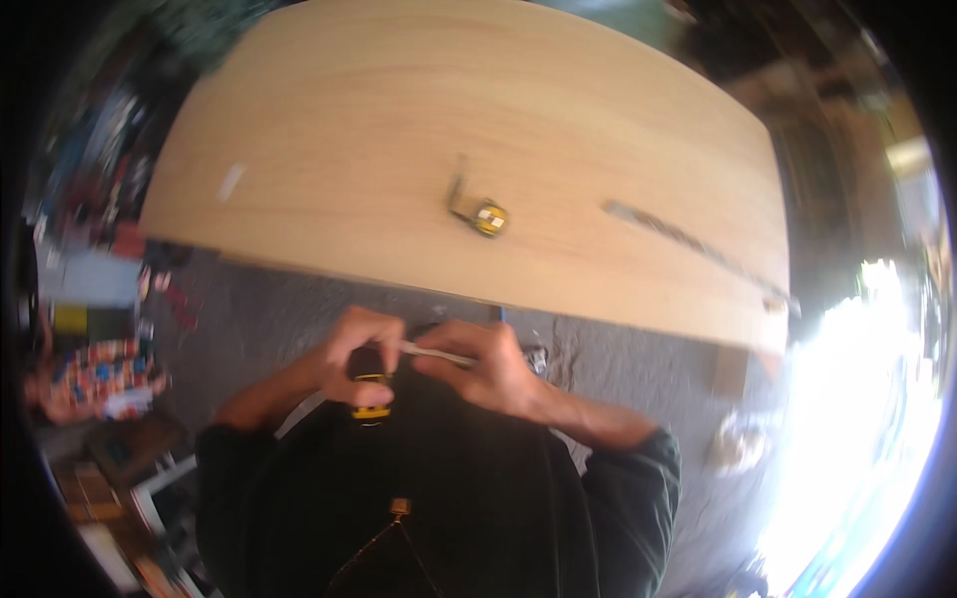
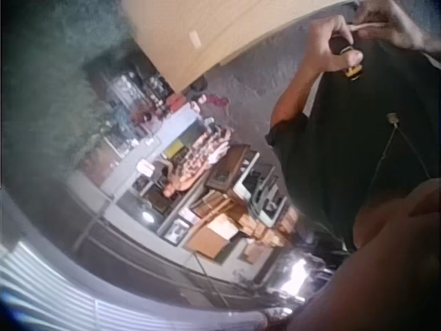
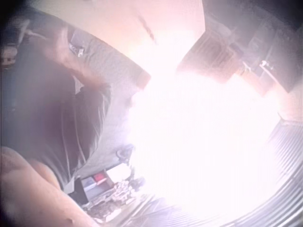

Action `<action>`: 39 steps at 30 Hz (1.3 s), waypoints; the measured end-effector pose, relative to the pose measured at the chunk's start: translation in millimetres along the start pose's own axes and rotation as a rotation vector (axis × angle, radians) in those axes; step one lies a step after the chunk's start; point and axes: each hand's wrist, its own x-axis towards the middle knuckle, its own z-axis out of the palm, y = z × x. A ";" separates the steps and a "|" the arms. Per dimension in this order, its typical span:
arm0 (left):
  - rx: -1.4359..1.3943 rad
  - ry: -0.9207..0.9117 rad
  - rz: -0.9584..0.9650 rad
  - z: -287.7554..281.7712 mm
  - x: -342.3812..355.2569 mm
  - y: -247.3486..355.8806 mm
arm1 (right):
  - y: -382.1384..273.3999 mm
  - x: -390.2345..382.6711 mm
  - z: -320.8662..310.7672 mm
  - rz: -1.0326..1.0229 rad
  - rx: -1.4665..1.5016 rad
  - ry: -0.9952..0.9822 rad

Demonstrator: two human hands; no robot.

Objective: The person measures and marks a large sheet of plywood with a tape measure and pencil. They then use a metal straightedge and a utility knife to score and cut the plywood into smaller rectangular pieces, separating the cut sections and moving them aside.

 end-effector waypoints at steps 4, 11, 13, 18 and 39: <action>-0.146 -0.073 -0.147 -19.1 14.4 -30.4 | 32.5 10.5 -7.6 0.147 0.118 -0.094; -0.281 0.841 -0.430 -101.4 14.3 -206.4 | 146.0 -30.5 -36.2 0.279 -0.263 0.738; -0.215 1.117 -0.549 -131.5 18.5 -248.5 | 195.7 -76.0 -44.3 0.485 -0.225 0.804; 0.569 1.231 -0.602 -157.5 37.5 -290.9 | 278.0 -194.4 -34.9 0.826 -0.273 0.853; 0.843 0.731 -0.002 278.4 230.9 -275.1 | 350.5 -539.3 -188.7 1.111 0.038 1.353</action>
